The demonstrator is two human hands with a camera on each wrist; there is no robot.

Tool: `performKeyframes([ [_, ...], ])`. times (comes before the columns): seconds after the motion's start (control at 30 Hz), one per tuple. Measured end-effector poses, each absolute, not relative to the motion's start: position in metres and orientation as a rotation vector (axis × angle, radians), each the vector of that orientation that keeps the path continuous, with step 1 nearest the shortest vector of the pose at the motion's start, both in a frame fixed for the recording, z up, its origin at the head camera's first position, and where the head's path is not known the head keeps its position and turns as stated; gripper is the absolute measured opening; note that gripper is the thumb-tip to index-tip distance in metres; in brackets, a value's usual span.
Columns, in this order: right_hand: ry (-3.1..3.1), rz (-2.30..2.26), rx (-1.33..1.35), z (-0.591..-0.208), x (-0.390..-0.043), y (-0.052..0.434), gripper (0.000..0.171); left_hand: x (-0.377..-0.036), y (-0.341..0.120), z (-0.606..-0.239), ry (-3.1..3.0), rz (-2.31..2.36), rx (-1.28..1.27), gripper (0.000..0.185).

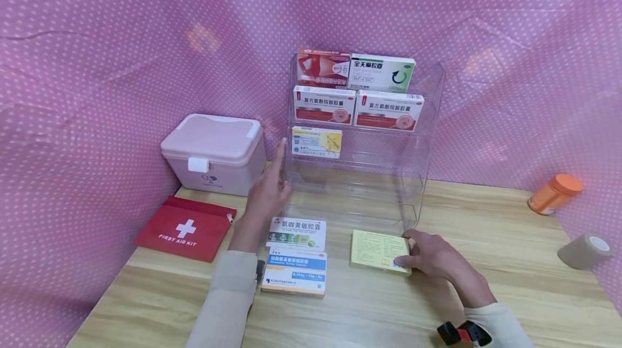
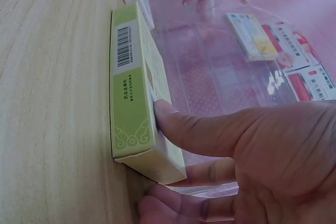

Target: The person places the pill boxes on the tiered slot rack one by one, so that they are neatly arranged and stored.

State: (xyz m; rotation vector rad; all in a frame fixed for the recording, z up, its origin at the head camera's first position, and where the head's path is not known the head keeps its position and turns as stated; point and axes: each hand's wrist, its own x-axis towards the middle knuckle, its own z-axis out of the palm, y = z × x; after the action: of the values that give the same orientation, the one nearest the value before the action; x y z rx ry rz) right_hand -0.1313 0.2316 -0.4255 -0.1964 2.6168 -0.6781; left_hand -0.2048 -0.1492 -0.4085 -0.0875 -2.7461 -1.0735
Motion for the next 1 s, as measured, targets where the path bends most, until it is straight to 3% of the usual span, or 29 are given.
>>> performKeyframes([
  [0.4,2.709,-0.735,-0.329,-0.425,-0.128,0.233,0.06,-0.205,-0.148,-0.407,-2.756,-1.075,-0.076,0.121],
  [1.0,2.577,-1.197,-0.832,-0.436,-0.129,0.223,0.053,-0.206,-0.148,-0.41,-2.751,-1.094,-0.069,0.12],
])
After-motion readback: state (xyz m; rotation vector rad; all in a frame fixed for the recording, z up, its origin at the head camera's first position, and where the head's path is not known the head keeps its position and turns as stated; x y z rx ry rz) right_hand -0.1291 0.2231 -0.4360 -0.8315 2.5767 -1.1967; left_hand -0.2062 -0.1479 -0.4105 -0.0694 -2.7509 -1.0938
